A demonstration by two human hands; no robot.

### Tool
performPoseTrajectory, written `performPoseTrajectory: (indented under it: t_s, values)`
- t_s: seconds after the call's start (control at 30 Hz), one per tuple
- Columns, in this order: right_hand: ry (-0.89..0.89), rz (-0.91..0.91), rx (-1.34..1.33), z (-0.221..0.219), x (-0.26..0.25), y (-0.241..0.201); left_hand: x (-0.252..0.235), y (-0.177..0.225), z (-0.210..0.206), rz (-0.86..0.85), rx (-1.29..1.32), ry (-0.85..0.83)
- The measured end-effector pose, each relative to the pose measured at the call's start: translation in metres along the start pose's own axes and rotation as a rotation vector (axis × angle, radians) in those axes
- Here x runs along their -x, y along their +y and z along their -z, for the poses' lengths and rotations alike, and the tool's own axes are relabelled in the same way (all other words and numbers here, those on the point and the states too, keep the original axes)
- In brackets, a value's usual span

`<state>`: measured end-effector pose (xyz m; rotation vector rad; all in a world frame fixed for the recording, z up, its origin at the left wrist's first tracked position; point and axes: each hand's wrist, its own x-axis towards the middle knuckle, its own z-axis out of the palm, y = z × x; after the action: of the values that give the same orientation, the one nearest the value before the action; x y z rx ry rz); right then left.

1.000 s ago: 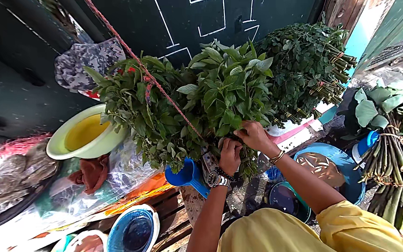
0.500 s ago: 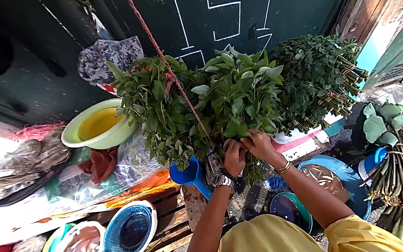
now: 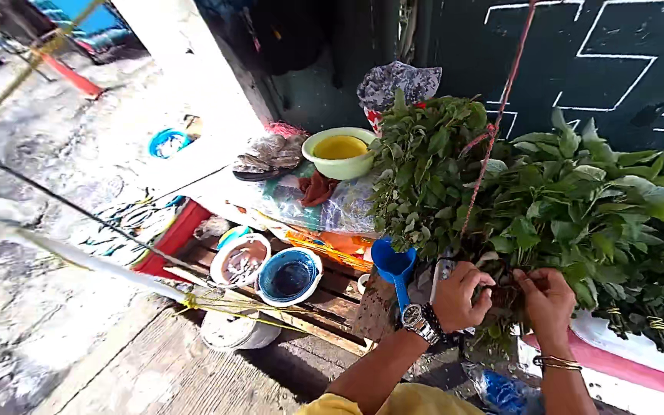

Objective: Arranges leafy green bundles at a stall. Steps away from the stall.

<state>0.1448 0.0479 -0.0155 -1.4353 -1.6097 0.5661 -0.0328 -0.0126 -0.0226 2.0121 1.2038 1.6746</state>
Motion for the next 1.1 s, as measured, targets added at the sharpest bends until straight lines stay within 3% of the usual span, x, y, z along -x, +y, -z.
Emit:
performPoseTrajectory:
  t_s: [0.13, 0.3, 0.4, 0.57, 0.8, 0.97, 1.1]
  values:
    - [-0.046, -0.008, -0.003, 0.003, -0.002, -0.004, 0.038, -0.004, 0.049, 0.077, -0.071, 0.122]
    - [-0.072, 0.083, -0.082, 0.011, 0.008, 0.009, 0.063, -0.027, 0.11, 0.481, -0.223, 0.231]
    - [-0.151, 0.11, -0.224, 0.02, 0.01, 0.016, 0.033, -0.038, 0.134, 0.616, -0.282, 0.195]
    - [-0.115, 0.083, -0.288, 0.046, 0.029, 0.021, -0.051, -0.085, 0.155, 0.632, -0.419, 0.043]
    - [0.053, -0.004, -0.2, 0.121, 0.073, 0.057, -0.135, -0.15, 0.134, 0.796, -0.629, -0.136]
    - [0.188, -0.248, -0.159, 0.17, 0.125, 0.088, -0.173, -0.14, 0.161, 0.782, -0.74, -0.377]
    - [0.264, -0.361, -0.167, 0.176, 0.149, 0.1, -0.206, -0.112, 0.185, 0.765, -0.602, -0.283]
